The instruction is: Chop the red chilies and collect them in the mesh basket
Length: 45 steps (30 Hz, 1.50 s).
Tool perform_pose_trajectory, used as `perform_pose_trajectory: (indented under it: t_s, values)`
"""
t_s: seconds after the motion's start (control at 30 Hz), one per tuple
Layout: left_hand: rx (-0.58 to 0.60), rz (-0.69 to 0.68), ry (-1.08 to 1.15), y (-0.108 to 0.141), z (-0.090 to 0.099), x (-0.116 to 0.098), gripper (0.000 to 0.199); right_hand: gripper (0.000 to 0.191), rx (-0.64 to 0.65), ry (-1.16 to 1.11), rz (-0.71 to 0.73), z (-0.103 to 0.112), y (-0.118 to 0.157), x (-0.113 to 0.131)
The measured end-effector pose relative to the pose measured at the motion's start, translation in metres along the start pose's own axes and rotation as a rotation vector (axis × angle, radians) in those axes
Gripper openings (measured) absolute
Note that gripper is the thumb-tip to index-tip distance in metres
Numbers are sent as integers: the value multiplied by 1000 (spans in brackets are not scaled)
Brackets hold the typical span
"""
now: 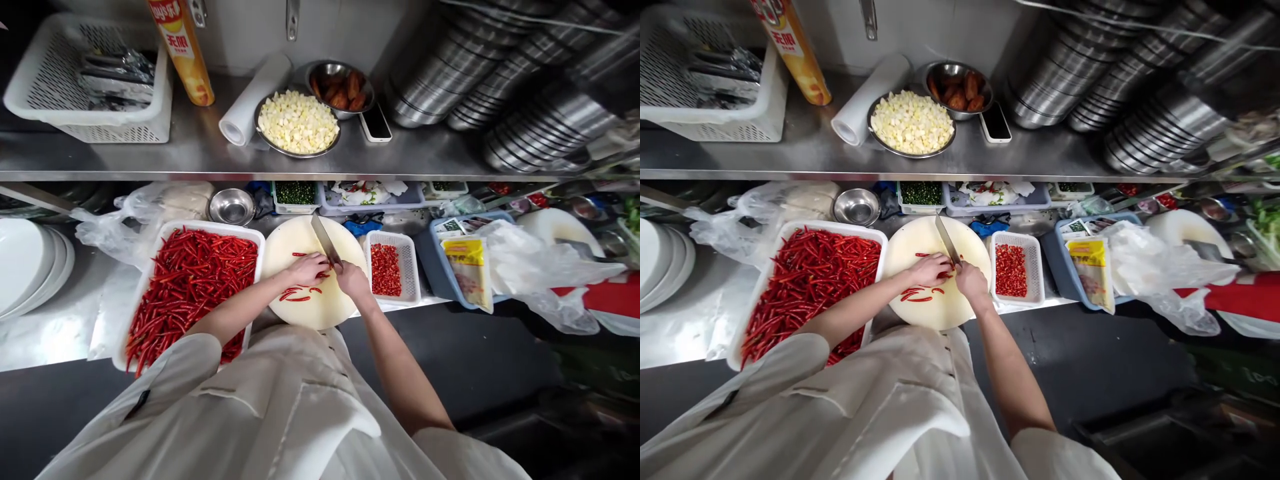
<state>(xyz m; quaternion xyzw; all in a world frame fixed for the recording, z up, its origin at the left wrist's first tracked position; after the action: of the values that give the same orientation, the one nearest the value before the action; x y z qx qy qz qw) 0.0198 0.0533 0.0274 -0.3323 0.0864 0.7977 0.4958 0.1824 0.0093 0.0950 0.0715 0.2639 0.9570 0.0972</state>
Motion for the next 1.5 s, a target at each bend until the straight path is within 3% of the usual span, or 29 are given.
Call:
perform_pose_trajectory:
  t_s: [0.43, 0.57, 0.73, 0.93, 1.1, 1.2, 1.3, 1.37, 1.5]
  values:
    - [7, 22, -38, 12, -1, -6, 21, 50, 18, -68, -37, -5, 6, 6]
    - [-13, 34, -47, 15, 1, -8, 14, 47, 21, -78, 28, -6, 8, 8]
    - [-18, 29, -63, 19, 4, -12, 14, 48, 22, -74, -35, -11, 9, 11]
    - [-19, 43, -58, 24, 4, -18, 11, 48, 7, -91, 27, -16, 10, 11]
    - [-25, 75, -50, 27, 11, -14, 13, 48, 21, -151, -5, -24, 0, 17]
    - [-147, 194, -49, 24, 27, -2, 22, 44, 3, -190, 24, -22, -9, 17]
    - [-271, 377, -79, 28, 32, 5, 47, 43, -23, -214, 29, -20, -13, 13]
    - [-226, 427, -112, 35, 19, -2, 69, 42, -34, -233, 56, -20, -14, 10]
    - [-124, 442, -221, 52, -27, -37, 100, 40, -31, -256, 134, -18, -13, -3]
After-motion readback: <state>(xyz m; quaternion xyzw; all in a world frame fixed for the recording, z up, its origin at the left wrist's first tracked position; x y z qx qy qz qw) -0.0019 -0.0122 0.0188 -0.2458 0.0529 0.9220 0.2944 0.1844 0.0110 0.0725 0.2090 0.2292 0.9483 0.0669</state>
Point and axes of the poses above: each hand's wrist, its own y-axis away from the middle knuckle, its own z-axis out of the back of the hand, x = y × z, the point moved 3 cm from there along -y, towards the middle knuckle, and after that the axes turned 7 degrees about y, right-handed, at the moved point
